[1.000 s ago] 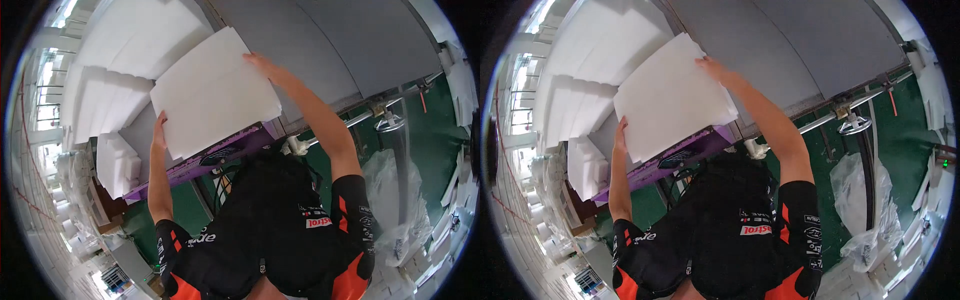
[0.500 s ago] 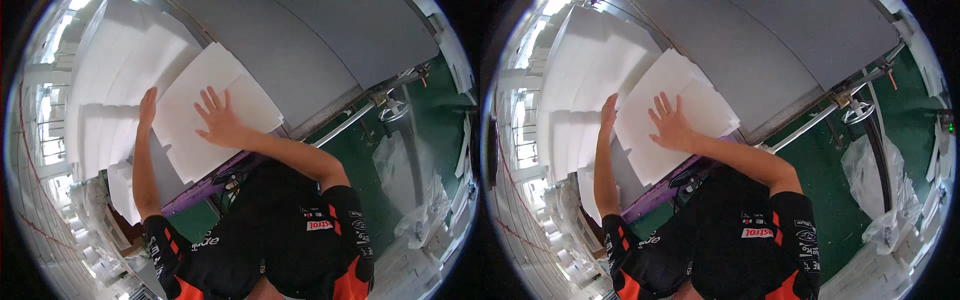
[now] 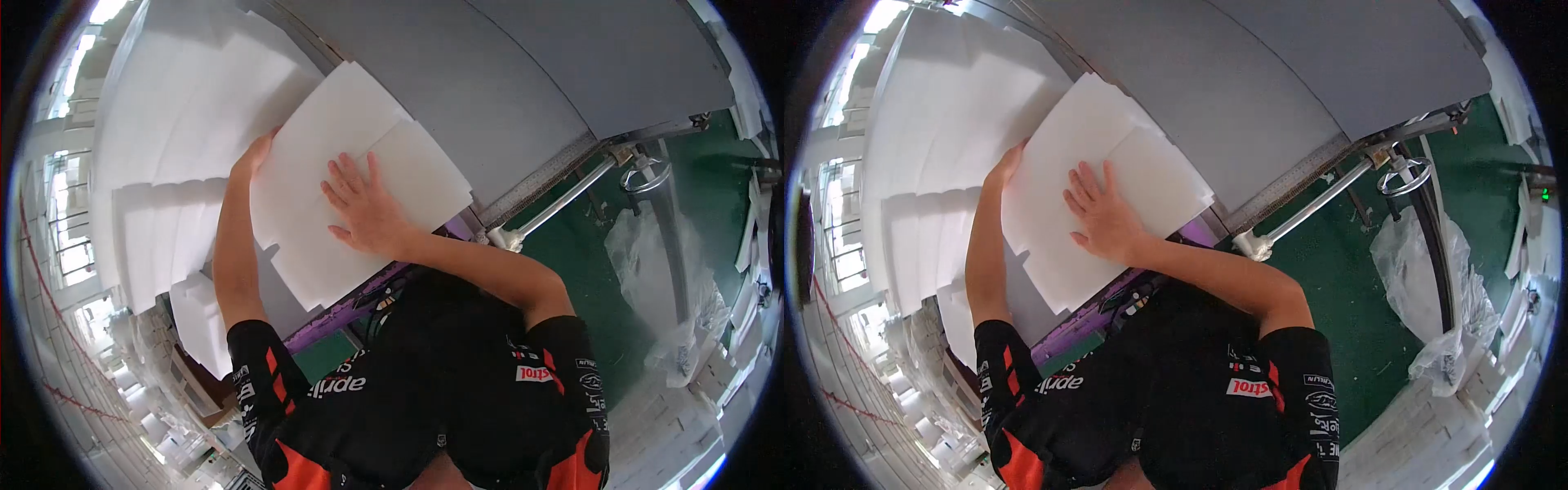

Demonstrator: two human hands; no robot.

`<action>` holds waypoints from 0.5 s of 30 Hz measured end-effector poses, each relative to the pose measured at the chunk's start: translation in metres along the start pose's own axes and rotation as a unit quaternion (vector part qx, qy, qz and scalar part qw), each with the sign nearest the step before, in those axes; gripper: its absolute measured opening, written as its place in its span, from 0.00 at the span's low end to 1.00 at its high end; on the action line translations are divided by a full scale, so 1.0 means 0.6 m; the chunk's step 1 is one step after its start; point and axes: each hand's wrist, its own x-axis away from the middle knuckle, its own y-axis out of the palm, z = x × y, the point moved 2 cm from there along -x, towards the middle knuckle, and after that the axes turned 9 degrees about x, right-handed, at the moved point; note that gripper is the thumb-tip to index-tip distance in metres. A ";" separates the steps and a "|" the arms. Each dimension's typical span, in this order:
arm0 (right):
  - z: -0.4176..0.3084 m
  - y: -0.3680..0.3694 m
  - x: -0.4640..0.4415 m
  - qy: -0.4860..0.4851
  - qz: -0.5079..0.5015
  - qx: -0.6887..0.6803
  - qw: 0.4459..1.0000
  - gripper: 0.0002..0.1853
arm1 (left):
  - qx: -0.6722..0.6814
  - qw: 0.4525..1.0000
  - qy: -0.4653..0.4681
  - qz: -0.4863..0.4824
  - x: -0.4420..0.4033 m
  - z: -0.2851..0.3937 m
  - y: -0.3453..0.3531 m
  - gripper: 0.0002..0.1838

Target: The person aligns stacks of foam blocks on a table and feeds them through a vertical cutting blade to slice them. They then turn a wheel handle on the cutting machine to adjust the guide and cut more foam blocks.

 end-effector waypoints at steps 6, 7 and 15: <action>0.001 -0.004 0.000 -0.004 -0.002 -0.003 1.000 0.33 | -0.064 0.994 0.073 0.044 0.052 0.036 0.019 0.33; 0.002 -0.001 0.001 -0.003 0.001 -0.004 1.000 0.33 | -0.059 0.995 0.059 0.055 0.048 0.036 0.019 0.32; 0.001 -0.009 0.002 -0.008 -0.004 -0.018 1.000 0.33 | -0.091 0.950 0.207 0.218 0.071 -0.119 -0.069 0.29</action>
